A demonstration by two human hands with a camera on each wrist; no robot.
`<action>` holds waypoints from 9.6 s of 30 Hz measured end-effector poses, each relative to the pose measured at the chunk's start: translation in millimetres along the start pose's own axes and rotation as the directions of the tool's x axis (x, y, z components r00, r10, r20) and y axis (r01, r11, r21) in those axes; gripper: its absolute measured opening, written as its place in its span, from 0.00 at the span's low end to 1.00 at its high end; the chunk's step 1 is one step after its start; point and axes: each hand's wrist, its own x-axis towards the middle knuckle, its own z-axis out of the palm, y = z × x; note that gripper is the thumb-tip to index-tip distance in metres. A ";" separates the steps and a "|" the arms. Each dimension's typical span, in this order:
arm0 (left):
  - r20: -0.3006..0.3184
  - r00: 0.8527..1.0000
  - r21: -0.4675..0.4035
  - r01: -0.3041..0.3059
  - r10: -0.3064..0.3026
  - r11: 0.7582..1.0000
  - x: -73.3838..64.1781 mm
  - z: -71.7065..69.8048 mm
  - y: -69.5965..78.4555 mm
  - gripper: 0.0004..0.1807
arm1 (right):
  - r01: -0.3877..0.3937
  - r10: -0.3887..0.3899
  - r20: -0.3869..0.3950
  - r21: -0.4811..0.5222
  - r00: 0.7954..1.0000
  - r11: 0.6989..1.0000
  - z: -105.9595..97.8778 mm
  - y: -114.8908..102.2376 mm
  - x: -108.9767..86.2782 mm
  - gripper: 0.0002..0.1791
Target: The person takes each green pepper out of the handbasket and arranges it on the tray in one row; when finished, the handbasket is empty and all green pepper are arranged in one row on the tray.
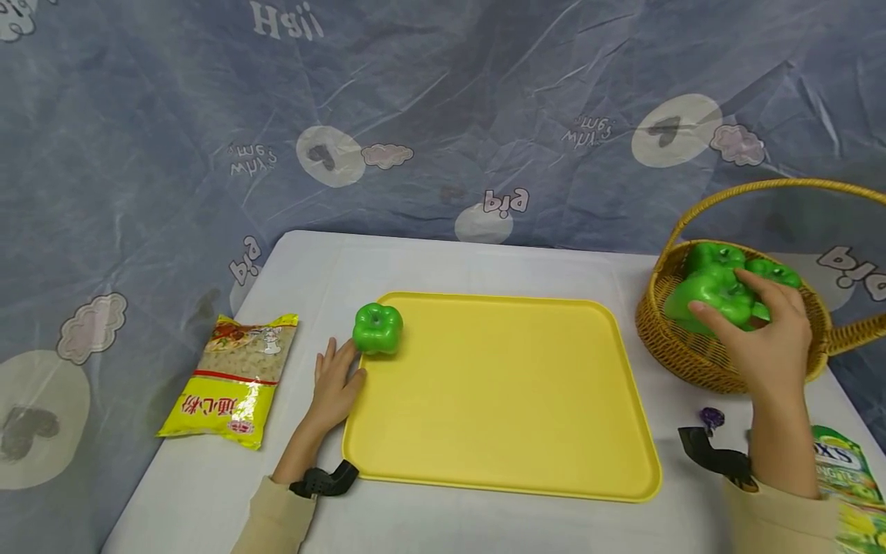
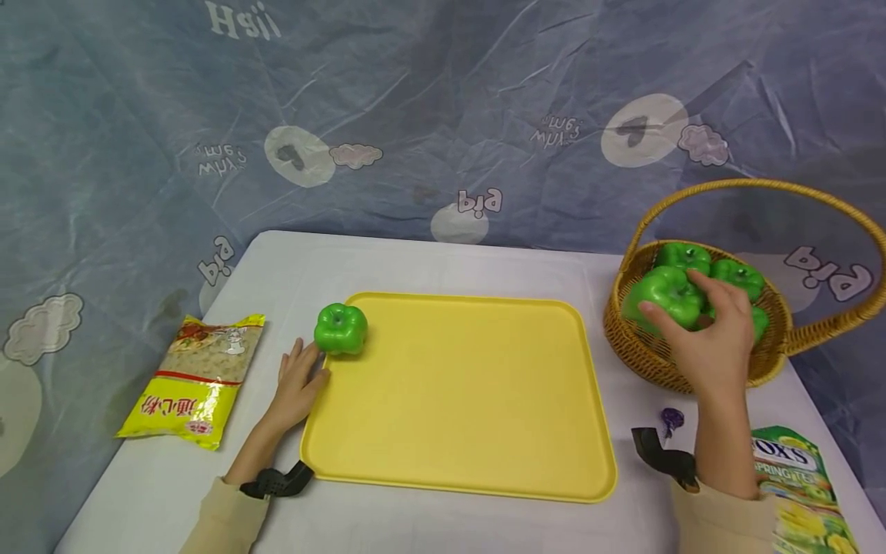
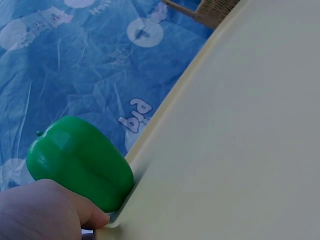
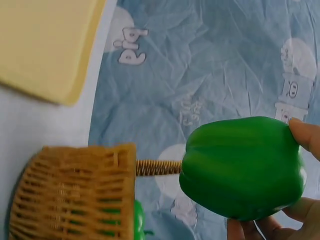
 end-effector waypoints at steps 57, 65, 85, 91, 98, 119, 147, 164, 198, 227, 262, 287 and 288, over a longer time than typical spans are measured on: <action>-0.004 1.000 0.002 0.001 -0.001 1.000 1.6 1.3 -0.9 0.31 | 0.372 -0.448 0.612 0.257 0.652 0.892 228.3 -127.1 -108.4 0.41; -0.005 1.000 0.008 -0.003 0.003 1.000 1.3 1.3 -0.7 0.30 | 0.372 -0.421 0.655 0.222 0.628 0.901 239.8 -126.0 -109.3 0.40; -0.006 1.000 0.014 -0.007 0.007 1.000 2.4 2.4 -2.0 0.30 | 0.365 -0.414 0.664 0.222 0.623 0.904 243.3 -129.6 -113.9 0.41; -0.002 1.000 0.019 -0.009 0.009 1.000 1.9 1.5 -1.2 0.30 | 0.365 -0.413 0.675 0.222 0.612 0.904 245.3 -129.2 -114.5 0.41; -0.001 1.000 0.012 -0.005 0.005 1.000 1.4 0.5 -1.5 0.29 | 0.365 -0.418 0.674 0.230 0.609 0.902 245.6 -129.2 -115.1 0.42; -0.009 1.000 0.020 -0.009 0.009 1.000 1.1 1.9 0.8 0.27 | 0.358 -0.413 0.670 0.228 0.617 0.905 215.6 -123.9 -110.3 0.51; 0.002 1.000 0.012 0.007 -0.007 1.000 -0.9 0.2 1.8 0.29 | 0.224 -0.234 0.091 0.102 0.968 0.969 33.6 3.9 0.2 0.38; 0.006 1.000 0.016 0.005 -0.005 1.000 -0.5 0.9 0.1 0.28 | -0.111 0.109 0.027 0.064 0.994 0.992 28.8 49.7 63.3 0.46; 0.000 1.000 0.000 0.005 -0.005 1.000 -1.2 -0.2 0.7 0.29 | -0.204 0.219 0.243 -0.087 0.945 0.975 38.4 72.4 72.9 0.51; 0.002 1.000 -0.009 -0.012 0.012 1.000 -0.7 -0.9 1.6 0.30 | -0.172 0.181 0.172 -0.065 0.968 0.983 24.4 51.5 59.1 0.53; 0.010 1.000 -0.003 -0.006 0.006 1.000 -0.5 -0.2 1.5 0.29 | 0.293 -0.312 0.426 0.112 0.850 0.950 117.0 -31.4 -48.5 0.46; 0.000 1.000 0.008 -0.007 0.007 1.000 -0.6 -0.6 1.1 0.28 | 0.302 -0.333 0.621 0.159 0.709 0.940 188.8 -84.3 -90.4 0.46; -0.001 1.000 0.008 -0.006 0.006 1.000 -0.6 -0.6 1.1 0.28 | 0.300 -0.330 0.627 0.158 0.706 0.941 189.9 -84.8 -91.1 0.46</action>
